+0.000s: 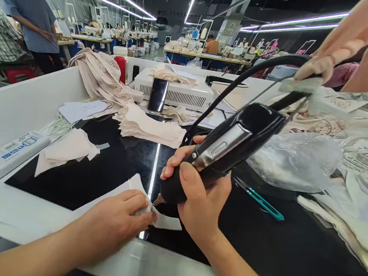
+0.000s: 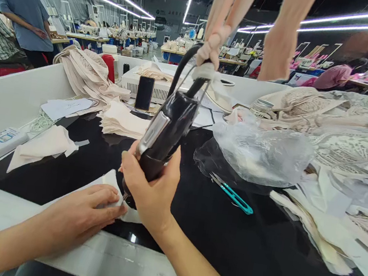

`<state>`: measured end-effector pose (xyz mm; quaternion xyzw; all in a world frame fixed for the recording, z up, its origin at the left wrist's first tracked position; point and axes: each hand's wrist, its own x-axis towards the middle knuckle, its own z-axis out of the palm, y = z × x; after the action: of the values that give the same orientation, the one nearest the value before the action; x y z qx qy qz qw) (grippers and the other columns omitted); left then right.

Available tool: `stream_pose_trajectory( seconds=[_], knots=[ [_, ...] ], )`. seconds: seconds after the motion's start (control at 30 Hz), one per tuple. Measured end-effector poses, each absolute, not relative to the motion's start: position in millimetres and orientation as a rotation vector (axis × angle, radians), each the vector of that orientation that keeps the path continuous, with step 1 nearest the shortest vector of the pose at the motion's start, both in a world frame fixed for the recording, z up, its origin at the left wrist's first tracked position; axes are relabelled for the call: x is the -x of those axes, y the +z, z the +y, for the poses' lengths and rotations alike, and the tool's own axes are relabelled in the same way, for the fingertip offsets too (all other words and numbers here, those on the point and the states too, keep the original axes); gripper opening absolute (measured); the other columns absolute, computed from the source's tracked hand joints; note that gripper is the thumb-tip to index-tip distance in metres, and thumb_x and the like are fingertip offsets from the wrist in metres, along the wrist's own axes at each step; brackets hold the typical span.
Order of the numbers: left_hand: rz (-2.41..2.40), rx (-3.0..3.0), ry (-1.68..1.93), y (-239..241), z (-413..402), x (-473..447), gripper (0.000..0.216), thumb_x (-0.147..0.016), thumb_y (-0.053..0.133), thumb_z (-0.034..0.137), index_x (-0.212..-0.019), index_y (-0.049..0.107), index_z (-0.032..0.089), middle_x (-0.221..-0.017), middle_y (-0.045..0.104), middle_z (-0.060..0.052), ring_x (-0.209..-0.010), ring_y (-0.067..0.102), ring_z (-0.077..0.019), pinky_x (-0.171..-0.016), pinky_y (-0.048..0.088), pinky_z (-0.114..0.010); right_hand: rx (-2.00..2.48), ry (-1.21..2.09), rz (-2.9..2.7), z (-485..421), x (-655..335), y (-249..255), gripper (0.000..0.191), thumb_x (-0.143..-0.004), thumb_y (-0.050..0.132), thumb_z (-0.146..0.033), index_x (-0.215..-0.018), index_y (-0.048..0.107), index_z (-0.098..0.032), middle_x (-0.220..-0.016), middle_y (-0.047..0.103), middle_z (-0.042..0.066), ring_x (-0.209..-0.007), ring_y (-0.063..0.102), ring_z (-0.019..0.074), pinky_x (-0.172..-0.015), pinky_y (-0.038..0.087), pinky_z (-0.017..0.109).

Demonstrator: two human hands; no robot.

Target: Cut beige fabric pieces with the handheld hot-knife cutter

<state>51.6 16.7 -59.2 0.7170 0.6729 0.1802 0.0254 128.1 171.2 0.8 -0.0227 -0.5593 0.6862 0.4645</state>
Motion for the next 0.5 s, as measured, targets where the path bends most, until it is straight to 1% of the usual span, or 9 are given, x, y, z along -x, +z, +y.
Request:
stream_pose_trajectory(
  seconds=[0.17,0.27,0.5],
  knots=[
    [2.067,-2.231,0.604,-58,16,-51,0.028,-0.104,0.046,0.009,-0.128,0.057,0.017,-0.107,0.06,-0.01,-0.1,0.061,-0.0247,-0.09,0.06,-0.041,0.068,1.688,-1.398,170,-125,-2,0.03,-0.08,0.077,-0.027,-0.098,0.053,-0.025,-0.075,0.065,-0.007,-0.055,0.06,0.0101,-0.052,0.054,0.025],
    [2.063,-2.233,0.605,-60,17,-51,0.03,-0.103,0.046,0.008,-0.13,0.056,0.017,-0.107,0.059,-0.01,-0.102,0.061,-0.0247,-0.092,0.06,-0.041,0.077,1.682,-1.406,171,-124,-2,0.028,-0.081,0.077,-0.029,-0.097,0.053,-0.024,-0.076,0.066,-0.007,-0.055,0.061,0.01,-0.052,0.055,0.025],
    [2.052,-2.203,0.614,-61,17,-50,0.032,-0.102,0.048,0.006,-0.13,0.057,0.017,-0.11,0.059,-0.011,-0.108,0.06,-0.0253,-0.097,0.058,-0.041,0.032,1.702,-1.365,171,-117,-1,0.032,-0.08,0.078,-0.027,-0.099,0.052,-0.026,-0.074,0.064,-0.008,-0.055,0.06,0.0096,-0.051,0.054,0.024]
  ],
)
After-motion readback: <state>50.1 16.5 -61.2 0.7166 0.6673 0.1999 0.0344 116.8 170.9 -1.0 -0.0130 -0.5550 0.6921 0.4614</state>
